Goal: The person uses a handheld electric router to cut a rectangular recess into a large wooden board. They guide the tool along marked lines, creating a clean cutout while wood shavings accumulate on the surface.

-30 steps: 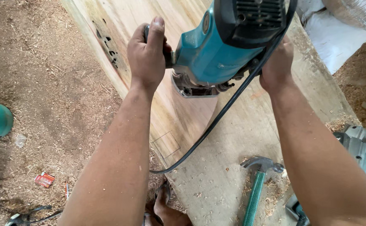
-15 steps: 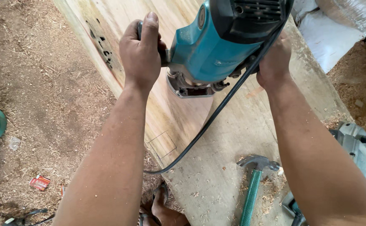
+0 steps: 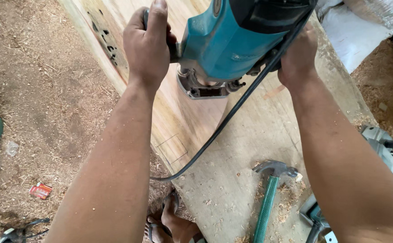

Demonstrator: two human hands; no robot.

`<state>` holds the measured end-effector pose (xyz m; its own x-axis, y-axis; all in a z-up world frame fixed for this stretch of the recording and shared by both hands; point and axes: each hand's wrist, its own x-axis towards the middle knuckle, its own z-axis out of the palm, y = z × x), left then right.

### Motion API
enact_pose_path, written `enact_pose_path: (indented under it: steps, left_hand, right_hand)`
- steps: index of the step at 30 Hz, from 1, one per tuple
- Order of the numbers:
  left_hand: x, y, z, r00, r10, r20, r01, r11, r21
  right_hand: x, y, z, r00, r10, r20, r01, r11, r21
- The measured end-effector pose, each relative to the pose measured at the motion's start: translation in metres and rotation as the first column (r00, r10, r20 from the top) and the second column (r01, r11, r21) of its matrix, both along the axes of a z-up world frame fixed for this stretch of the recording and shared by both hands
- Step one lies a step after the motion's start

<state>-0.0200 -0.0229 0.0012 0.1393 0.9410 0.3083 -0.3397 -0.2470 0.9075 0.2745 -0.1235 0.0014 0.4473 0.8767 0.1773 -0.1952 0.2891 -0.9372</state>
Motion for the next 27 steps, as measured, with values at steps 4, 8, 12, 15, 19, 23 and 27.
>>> enact_pose_path:
  steps: [4, 8, 12, 15, 19, 23, 27]
  left_hand:
    - [0.002, 0.000, -0.001, 0.999, 0.026, -0.029, -0.025, 0.999, 0.036]
    - [0.001, 0.001, -0.015, 0.999, 0.035, -0.035, -0.033, 0.998, 0.046]
    - [0.003, 0.002, -0.021, 1.000, 0.025, -0.012, -0.025, 1.000, 0.002]
    - [0.001, -0.001, -0.015, 1.000, 0.014, -0.002, -0.014, 1.000, -0.018]
    - [-0.001, -0.001, 0.000, 0.992, 0.028, -0.121, -0.025, 0.999, 0.030]
    - [0.000, -0.002, 0.003, 0.999, 0.008, -0.052, -0.008, 1.000, 0.011]
    - [0.001, -0.003, -0.003, 0.998, 0.018, -0.052, -0.018, 1.000, 0.003]
  right_hand:
    - [0.007, 0.003, -0.006, 0.998, 0.006, 0.058, -0.007, 1.000, 0.019]
    - [0.008, 0.004, -0.025, 0.995, 0.042, 0.094, -0.048, 0.997, 0.056]
    - [0.002, 0.005, -0.031, 0.999, -0.002, 0.040, -0.001, 0.998, 0.059]
    - [-0.004, 0.000, -0.024, 1.000, 0.003, 0.023, -0.003, 1.000, 0.018]
    - [0.004, 0.001, -0.005, 1.000, -0.004, 0.031, 0.004, 1.000, -0.006]
    - [0.007, 0.001, -0.006, 0.998, -0.029, 0.064, 0.028, 1.000, 0.013]
    - [0.006, 0.004, -0.016, 0.999, -0.015, 0.028, 0.015, 0.999, 0.030]
